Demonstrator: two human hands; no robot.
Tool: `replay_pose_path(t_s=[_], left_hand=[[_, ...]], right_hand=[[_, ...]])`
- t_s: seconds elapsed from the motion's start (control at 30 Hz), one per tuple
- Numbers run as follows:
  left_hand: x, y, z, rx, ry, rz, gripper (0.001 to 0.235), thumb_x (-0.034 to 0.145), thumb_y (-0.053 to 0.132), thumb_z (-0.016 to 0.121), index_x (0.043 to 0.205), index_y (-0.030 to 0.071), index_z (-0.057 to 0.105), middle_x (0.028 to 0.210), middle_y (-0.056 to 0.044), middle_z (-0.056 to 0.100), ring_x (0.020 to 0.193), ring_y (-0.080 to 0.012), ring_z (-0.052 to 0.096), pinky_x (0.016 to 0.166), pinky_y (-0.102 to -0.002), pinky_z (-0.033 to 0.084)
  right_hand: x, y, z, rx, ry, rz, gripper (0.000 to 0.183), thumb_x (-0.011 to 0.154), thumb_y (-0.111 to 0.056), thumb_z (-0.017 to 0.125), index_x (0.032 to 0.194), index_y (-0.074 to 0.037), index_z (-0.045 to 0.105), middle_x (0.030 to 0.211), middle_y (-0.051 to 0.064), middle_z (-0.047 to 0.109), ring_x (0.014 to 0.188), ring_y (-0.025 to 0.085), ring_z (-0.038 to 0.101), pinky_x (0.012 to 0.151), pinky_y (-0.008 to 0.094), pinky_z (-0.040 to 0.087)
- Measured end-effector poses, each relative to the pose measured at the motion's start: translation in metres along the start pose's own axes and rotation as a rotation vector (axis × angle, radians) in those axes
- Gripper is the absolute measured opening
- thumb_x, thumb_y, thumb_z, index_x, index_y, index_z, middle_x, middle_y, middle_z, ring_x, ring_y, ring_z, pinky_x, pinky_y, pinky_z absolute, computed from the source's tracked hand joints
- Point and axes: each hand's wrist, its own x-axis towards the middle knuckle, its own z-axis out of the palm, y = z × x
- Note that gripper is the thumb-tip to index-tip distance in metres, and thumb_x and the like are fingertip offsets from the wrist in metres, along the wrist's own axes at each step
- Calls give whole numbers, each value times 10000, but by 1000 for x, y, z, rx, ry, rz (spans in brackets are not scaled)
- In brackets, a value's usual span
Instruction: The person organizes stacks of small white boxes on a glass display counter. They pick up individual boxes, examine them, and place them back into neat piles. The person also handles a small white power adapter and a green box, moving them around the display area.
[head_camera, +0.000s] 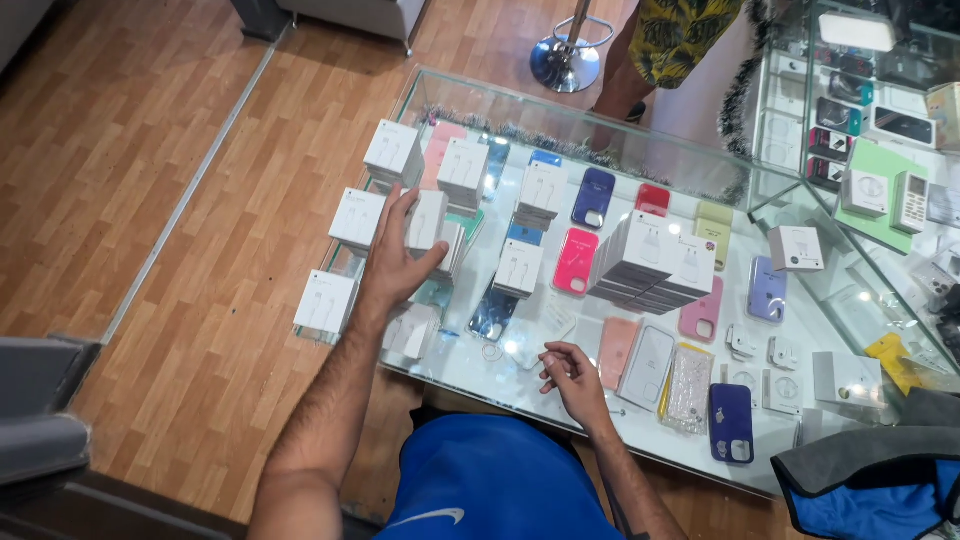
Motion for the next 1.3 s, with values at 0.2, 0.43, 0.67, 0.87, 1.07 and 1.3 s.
replay_pose_path(t_s=[0.2,0.43,0.67,0.87,1.07,1.3], left_hand=[[12,-17,9,61,-64,-37,774,735,235,700,1401,200,307,1503,-135,180,1350,-311,272,1096,-467,268],[24,-38,11,71,-90,29,815,760,169,728,1432,131,268,1482,-229,164,1341,-402,240,1091,-514,244],[25,-48,21,113,-186,63,925,801,156,739,1457,145,87,1528,-105,-25,1398,-335,220,1041,-572,309],[8,-47,30,227,-199,141,868,823,205,719,1448,103,126,1519,-147,23,1412,-334,142,1053,-473,337],[7,-67,40,270,-141,190,853,835,205,709,1452,64,137,1510,-181,-2,1418,-327,58,1125,-445,237],[-9,-38,64,420,76,357,972,795,434,850,1449,111,207,1504,-195,111,1407,-394,166,1139,-544,242]], right_hand=[[0,-1,1,-14,21,-13,286,856,-56,566,1114,66,544,904,213,599,684,195,607,504,289,601],[5,12,-3,-34,52,2,322,861,-92,597,1136,63,534,940,226,603,720,215,613,527,305,594],[-5,-5,6,-107,41,-91,262,866,-136,560,1076,19,550,921,158,626,701,190,593,507,282,568],[-5,-6,7,-88,41,-76,256,865,-145,560,1071,7,551,920,156,617,708,186,594,507,274,577],[-3,-1,5,-75,37,-93,269,861,-159,571,1066,13,550,907,168,618,698,185,594,499,281,577],[-3,1,4,-43,40,-67,282,847,-158,596,1072,7,552,908,168,618,708,177,595,516,276,579]])
